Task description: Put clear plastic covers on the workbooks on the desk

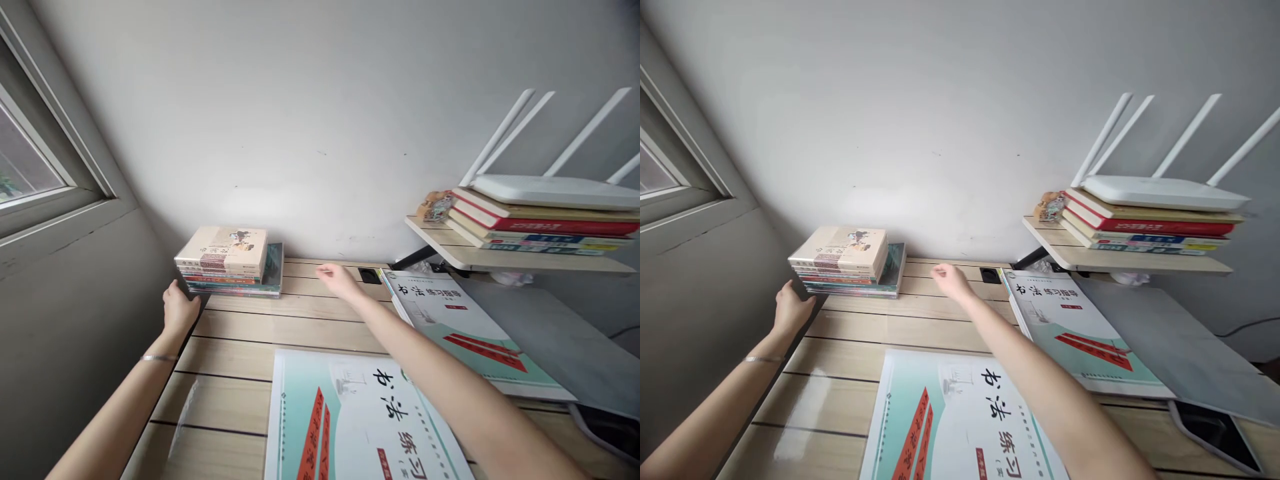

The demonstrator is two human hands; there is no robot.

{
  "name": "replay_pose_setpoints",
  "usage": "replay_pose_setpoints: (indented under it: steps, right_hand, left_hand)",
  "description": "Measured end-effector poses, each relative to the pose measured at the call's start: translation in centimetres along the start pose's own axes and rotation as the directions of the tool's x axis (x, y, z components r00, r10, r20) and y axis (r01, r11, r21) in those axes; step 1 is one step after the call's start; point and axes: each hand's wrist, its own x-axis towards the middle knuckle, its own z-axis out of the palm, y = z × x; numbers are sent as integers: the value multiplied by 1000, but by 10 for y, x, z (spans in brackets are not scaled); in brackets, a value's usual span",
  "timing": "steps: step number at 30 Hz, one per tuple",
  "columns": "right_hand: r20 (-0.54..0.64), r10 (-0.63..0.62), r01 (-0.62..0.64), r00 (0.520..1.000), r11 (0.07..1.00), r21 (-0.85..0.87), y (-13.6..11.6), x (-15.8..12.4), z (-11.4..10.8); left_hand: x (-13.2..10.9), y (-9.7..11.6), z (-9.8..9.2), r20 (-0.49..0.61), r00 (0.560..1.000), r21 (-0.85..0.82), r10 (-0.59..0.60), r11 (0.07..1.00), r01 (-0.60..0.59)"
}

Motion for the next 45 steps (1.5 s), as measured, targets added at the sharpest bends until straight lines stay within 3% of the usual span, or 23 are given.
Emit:
replay_pose_setpoints:
  steps: [2,4,6,8,9,11,16,20,24,28,30,33,35,39,42,44,45]
  right_hand:
    - [-54,0,-3,999,998,-57,23,-13,-46]
    - [-105,15,-35,994,981,-193,50,-27,-83]
    - [-125,77,-112,989,947,-302,76,-40,-109]
    - [-123,137,-172,983,925,-340,97,-51,-121]
    - [-117,155,-186,981,922,-339,104,-56,-122]
    - [-104,170,-195,980,923,-331,113,-62,-120]
    - [-97,181,-202,979,931,-304,110,-58,-105]
    - [-106,223,-241,969,944,-226,103,-41,-96]
    - [-56,291,-295,955,953,-69,99,-36,-95]
    - [-35,275,-271,961,958,97,100,-56,-112]
    - [-53,236,-220,970,953,208,103,-68,-123]
    - [-109,186,-134,977,920,368,105,-75,-135]
    - [-167,173,-102,971,925,367,102,-68,-134]
    - [-248,175,-103,953,955,278,96,-37,-118]
    - [-249,198,-138,948,962,236,97,-16,-105]
    - [-260,202,-155,944,969,190,100,-9,-101]
    - [-273,196,-156,942,974,163,101,-8,-101]
  left_hand:
    - [-37,19,-5,45,998,-69,52,996,-49]
    - [-79,41,-1,239,971,-275,23,960,45]
    - [-115,64,9,501,864,-398,-51,873,282]
    - [-138,84,23,665,734,-396,-139,768,504]
    - [-144,92,29,705,685,-374,-183,725,579]
    - [-145,104,41,732,641,-342,-231,689,639]
    - [-126,115,53,741,641,-295,-199,761,577]
    - [-119,119,60,770,616,-237,-166,822,517]
    - [-120,122,66,759,632,-183,-158,879,440]
    - [-126,124,62,742,663,-195,-97,915,352]
    - [-127,125,59,698,716,-260,-4,930,259]
    - [-120,128,62,544,828,-330,139,942,59]
    - [-111,132,71,461,871,-314,168,949,-17]
    - [-96,142,93,420,897,-250,139,968,-33]
    - [-99,148,99,393,912,-219,120,975,-34]
    - [-112,147,94,311,928,-196,205,969,-148]
    - [-121,144,88,272,913,-184,304,948,-261]
